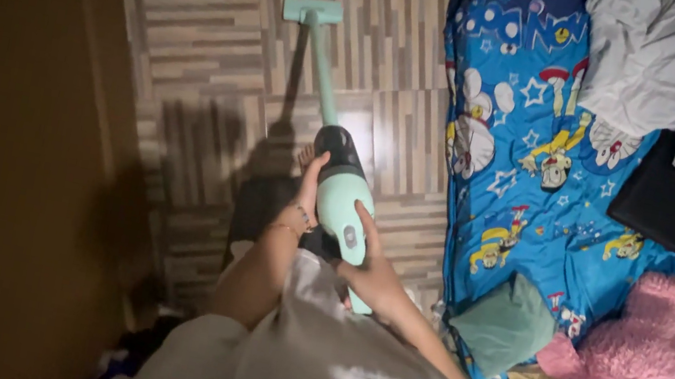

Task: The person uses a handheld cordless vacuum to clean a patterned tiled floor in a bedroom. They move the vacuum back and forth across the floor, covering areas near a bed with a blue cartoon-patterned sheet, a pink teddy bear, and a standing fan.

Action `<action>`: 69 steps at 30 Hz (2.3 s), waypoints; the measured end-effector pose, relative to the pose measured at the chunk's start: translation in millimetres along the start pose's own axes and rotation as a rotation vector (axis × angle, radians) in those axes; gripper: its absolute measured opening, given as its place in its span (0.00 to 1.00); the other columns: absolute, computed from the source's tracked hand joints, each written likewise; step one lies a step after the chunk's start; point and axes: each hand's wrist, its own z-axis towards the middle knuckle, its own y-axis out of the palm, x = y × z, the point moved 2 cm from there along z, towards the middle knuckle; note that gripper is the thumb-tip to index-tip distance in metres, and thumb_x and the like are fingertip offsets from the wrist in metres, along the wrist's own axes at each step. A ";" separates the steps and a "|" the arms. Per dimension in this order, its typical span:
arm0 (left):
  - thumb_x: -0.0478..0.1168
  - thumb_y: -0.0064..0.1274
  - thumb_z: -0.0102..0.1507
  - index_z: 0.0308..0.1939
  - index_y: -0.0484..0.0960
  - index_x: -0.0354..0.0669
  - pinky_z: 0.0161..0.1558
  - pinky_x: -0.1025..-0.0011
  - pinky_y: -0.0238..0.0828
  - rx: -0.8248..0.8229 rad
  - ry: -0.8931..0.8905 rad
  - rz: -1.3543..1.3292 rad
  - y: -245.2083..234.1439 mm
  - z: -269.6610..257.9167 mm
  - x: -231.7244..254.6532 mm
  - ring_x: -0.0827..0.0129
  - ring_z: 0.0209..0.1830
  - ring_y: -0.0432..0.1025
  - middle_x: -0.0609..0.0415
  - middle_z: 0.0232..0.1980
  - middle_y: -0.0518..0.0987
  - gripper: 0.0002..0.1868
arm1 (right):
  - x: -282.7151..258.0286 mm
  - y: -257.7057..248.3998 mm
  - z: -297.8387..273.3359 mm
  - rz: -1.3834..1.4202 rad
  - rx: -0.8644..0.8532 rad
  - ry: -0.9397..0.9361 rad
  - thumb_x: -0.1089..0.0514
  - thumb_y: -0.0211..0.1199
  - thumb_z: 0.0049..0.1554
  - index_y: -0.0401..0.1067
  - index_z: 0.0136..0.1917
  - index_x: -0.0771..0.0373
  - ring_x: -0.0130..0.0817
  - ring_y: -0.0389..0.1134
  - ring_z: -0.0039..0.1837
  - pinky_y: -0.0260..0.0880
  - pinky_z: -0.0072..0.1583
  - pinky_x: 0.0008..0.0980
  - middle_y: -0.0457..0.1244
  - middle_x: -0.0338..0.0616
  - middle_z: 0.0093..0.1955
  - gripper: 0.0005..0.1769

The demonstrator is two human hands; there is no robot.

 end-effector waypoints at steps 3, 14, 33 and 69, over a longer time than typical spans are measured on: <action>0.68 0.63 0.47 0.76 0.61 0.55 0.76 0.64 0.50 -0.010 -0.007 -0.057 -25.0 -6.1 -38.1 0.56 0.77 0.55 0.45 0.78 0.60 0.57 | 34.3 7.7 -23.1 0.037 -0.177 -0.085 0.74 0.55 0.52 0.37 0.80 0.33 0.44 0.65 0.22 0.71 0.24 0.36 0.26 0.53 0.85 0.55; 0.69 0.60 0.49 0.74 0.63 0.56 0.76 0.62 0.52 -0.038 -0.049 -0.138 -95.3 -75.5 -103.6 0.54 0.76 0.58 0.44 0.75 0.65 0.53 | 74.4 33.0 -133.5 0.063 -0.190 -0.014 0.70 0.55 0.54 0.42 0.84 0.40 0.49 0.69 0.23 0.72 0.25 0.35 0.66 0.74 0.36 0.51; 0.70 0.62 0.49 0.70 0.68 0.48 0.72 0.58 0.59 -0.092 -0.041 -0.148 -138.5 30.4 3.8 0.51 0.68 0.67 0.40 0.65 0.75 0.52 | -42.5 106.3 -58.3 0.098 -0.137 0.023 0.66 0.56 0.58 0.41 0.84 0.39 0.47 0.68 0.24 0.72 0.23 0.40 0.63 0.58 0.36 0.48; 0.71 0.61 0.47 0.74 0.62 0.51 0.75 0.58 0.49 0.002 -0.040 -0.121 -207.9 -75.5 -37.7 0.52 0.78 0.54 0.41 0.75 0.64 0.57 | 18.6 163.6 -145.0 -0.162 -0.191 -0.094 0.57 0.54 0.60 0.46 0.83 0.41 0.43 0.73 0.37 0.80 0.34 0.38 0.57 0.73 0.70 0.41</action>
